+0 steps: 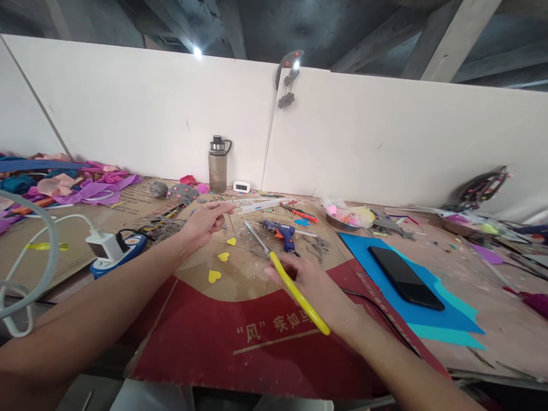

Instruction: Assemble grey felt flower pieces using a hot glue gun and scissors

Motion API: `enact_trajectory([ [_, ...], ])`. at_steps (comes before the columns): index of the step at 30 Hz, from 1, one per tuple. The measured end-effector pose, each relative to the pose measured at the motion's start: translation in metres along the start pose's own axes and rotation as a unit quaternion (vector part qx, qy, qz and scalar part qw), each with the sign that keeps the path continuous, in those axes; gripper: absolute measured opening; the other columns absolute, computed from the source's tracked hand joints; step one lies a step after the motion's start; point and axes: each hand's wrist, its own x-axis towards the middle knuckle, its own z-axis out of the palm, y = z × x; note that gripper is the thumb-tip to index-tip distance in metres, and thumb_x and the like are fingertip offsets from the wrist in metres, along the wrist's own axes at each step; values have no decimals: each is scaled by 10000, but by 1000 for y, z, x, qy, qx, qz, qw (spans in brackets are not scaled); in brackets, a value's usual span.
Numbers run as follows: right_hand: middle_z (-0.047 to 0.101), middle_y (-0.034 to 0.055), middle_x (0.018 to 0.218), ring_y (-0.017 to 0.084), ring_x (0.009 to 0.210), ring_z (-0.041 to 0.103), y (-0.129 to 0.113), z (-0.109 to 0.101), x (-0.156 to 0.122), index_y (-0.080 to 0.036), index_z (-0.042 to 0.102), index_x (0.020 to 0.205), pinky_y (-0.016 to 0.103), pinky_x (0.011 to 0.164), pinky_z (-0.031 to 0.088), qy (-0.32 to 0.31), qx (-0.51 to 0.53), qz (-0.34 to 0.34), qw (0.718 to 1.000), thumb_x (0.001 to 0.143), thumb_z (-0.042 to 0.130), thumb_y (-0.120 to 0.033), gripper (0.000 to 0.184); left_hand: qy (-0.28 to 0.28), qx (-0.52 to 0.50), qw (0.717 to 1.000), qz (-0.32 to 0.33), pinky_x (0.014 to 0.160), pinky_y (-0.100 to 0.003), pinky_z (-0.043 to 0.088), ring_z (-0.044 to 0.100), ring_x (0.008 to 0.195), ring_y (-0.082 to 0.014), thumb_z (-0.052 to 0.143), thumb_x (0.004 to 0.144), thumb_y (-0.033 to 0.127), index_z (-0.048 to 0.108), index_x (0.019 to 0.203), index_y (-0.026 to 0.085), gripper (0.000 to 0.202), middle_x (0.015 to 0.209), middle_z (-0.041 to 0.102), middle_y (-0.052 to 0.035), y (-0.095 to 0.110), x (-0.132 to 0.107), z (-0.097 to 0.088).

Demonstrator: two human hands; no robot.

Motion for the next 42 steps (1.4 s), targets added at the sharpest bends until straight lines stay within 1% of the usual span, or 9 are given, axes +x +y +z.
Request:
enact_trajectory([
  [3,711,26,875,204,764,640,6,-4,-8,-275,723,983,313,705,518,-104,-104,-38,988,747,695,-412,274,-29,-50,998,18,387,-190,102,238,401,2,790,640,401,668,734,134,308,610,495,42,2,4,-4],
  [9,687,44,1089,205,951,659,1,-15,-21,-345,662,1195,294,834,522,-171,-161,-106,966,744,655,-201,473,-137,-80,987,21,391,-179,168,289,420,6,820,628,392,698,787,118,339,663,552,14,4,-1,2],
  [13,688,71,1058,211,921,649,-13,-19,-9,-281,715,1053,336,802,522,18,-145,-103,984,842,576,-293,253,-195,-66,979,-6,397,-177,175,313,425,4,830,611,411,704,785,108,371,667,574,-2,4,-11,12],
  [17,708,57,991,190,874,629,-29,-5,24,-224,707,992,335,784,503,176,38,-83,980,861,549,-390,264,-230,-33,972,-22,402,-182,186,309,425,-5,831,589,452,693,755,107,407,645,567,1,6,-21,20],
  [22,680,20,849,152,784,601,-32,24,64,-213,674,926,283,710,490,135,273,-51,951,765,629,-425,269,-234,-14,972,-11,418,-195,190,282,429,-20,791,642,474,639,664,120,386,569,494,19,4,-21,19],
  [30,592,-30,694,97,669,540,-36,32,82,-191,595,754,237,678,431,111,392,-78,910,720,693,-356,195,-254,-21,967,-15,426,-203,192,282,425,-26,737,698,513,596,669,133,407,564,464,30,5,-18,16],
  [34,595,-30,750,92,656,546,-37,30,86,-207,495,738,266,709,471,154,470,-62,867,742,659,-358,222,-170,107,980,-14,426,-216,211,343,440,-51,640,754,548,603,710,151,402,642,552,-1,1,-10,8],
  [37,534,-69,693,55,505,433,-29,25,86,-226,426,772,236,580,447,188,486,-31,853,749,643,-363,257,-93,356,929,44,483,-234,271,428,501,-99,714,678,392,590,588,159,278,562,543,-4,-11,-1,-4],
  [42,387,-99,584,56,433,245,-6,20,89,-237,416,772,197,411,205,196,379,-7,905,770,587,-354,207,-77,550,828,80,549,-263,293,524,640,-177,765,569,312,616,628,184,204,680,634,-53,-27,3,-14],
])
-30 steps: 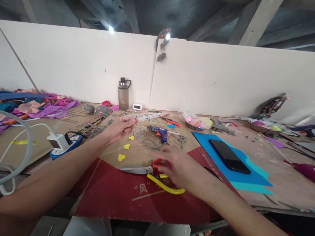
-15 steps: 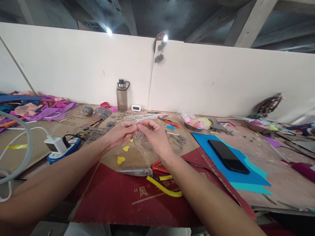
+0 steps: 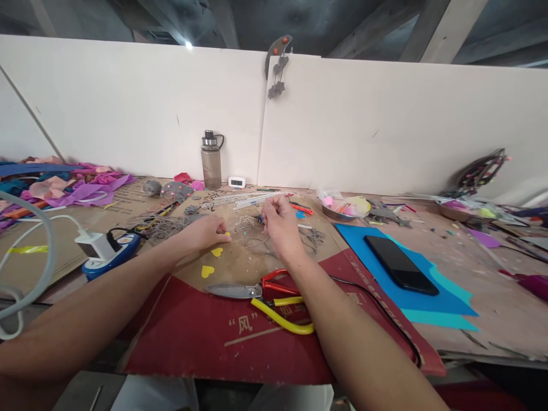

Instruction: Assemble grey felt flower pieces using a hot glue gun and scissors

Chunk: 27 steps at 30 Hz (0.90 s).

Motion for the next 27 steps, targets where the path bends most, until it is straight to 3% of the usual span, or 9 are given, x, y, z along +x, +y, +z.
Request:
enact_trajectory([
  [3,388,-84,582,78,477,302,10,-2,4,-227,460,759,222,456,253,-18,-105,-27,994,777,552,-364,165,-11,27,1000,0,563,-267,302,529,638,-178,745,590,313,618,655,184,192,701,645,-57,0,0,2],
  [10,521,-33,662,117,626,450,23,5,2,-191,542,707,266,632,359,-111,-263,-60,956,749,529,-283,102,-33,-61,997,21,513,-253,308,502,534,-142,713,577,249,618,561,196,110,559,596,1,0,4,2],
  [18,581,-16,682,130,644,495,36,7,3,-195,550,705,271,643,389,-154,-306,-39,939,758,528,-253,81,-2,-62,998,-14,528,-252,349,541,561,-150,765,509,212,608,610,182,189,592,617,-3,1,5,0],
  [22,589,-11,693,136,663,515,39,6,4,-195,553,704,277,661,398,-159,-313,-46,935,763,531,-260,90,-17,-101,994,-33,532,-245,365,539,544,-141,754,490,191,607,631,178,204,567,608,18,1,6,1],
  [27,585,-8,717,137,683,511,42,5,6,-197,547,705,277,681,403,-168,-314,-72,932,770,529,-250,85,-30,-114,993,23,522,-239,354,511,534,-123,723,508,186,651,700,177,205,583,597,33,4,7,1],
])
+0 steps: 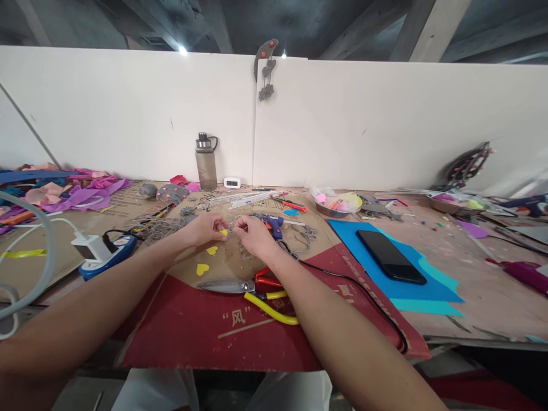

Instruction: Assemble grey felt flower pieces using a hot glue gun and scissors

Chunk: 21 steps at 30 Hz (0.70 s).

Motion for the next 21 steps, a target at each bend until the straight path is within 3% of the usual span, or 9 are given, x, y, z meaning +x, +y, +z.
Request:
enact_trajectory([
  [6,591,-9,700,132,654,494,4,4,1,-190,575,715,274,662,384,-9,-10,16,1000,768,547,-255,89,-24,-12,999,43,508,-231,330,486,531,-112,699,584,223,660,817,178,240,584,567,45,-3,1,3],
  [13,583,-24,649,121,616,494,3,4,1,-189,591,699,261,643,383,3,22,7,1000,753,581,-262,91,-29,-149,987,55,631,-244,446,568,645,-115,757,558,196,628,919,162,385,718,618,18,9,0,8],
  [16,601,-13,672,125,630,506,4,2,3,-188,582,699,263,641,384,33,37,-5,999,761,566,-266,102,-2,-196,980,29,651,-257,465,593,665,-121,780,555,213,616,908,146,395,758,650,-8,17,-3,7],
  [21,577,-17,678,132,641,505,2,-1,3,-192,561,741,266,644,385,56,50,-6,997,780,533,-264,87,-29,-230,972,-38,571,-240,431,564,558,-108,734,676,371,627,768,123,285,648,678,-47,20,-8,4],
])
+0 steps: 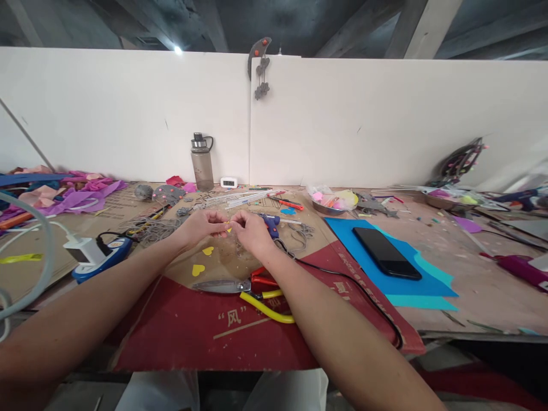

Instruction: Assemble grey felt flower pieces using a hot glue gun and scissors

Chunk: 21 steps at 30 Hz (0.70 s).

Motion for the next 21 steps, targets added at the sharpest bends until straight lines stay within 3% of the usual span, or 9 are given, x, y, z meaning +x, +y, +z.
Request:
enact_trajectory([
  [5,507,-31,663,134,639,460,-9,-5,-4,-208,494,742,266,647,361,47,-60,-48,996,805,483,-210,64,37,-38,999,-11,542,-223,420,537,508,-88,717,702,351,618,768,133,248,603,668,-31,2,1,0],
  [10,512,-10,684,145,668,459,-15,-4,-7,-198,527,733,272,660,364,44,-127,-98,986,793,485,-145,91,68,-34,996,37,506,-198,386,482,477,-59,693,714,288,640,742,130,169,547,567,36,4,2,2],
  [15,537,27,808,157,767,506,-15,-4,-9,-184,578,805,279,723,407,64,-163,-119,977,826,510,-131,89,37,-59,998,13,524,-206,450,608,558,-105,697,739,336,637,789,127,223,626,660,-25,3,1,2],
  [21,534,49,893,166,828,528,-14,-4,-9,-185,596,844,285,763,430,54,-221,-128,965,852,515,-118,105,15,-105,994,-17,679,-277,563,678,635,-138,756,704,335,664,789,108,259,689,711,-61,4,2,1],
])
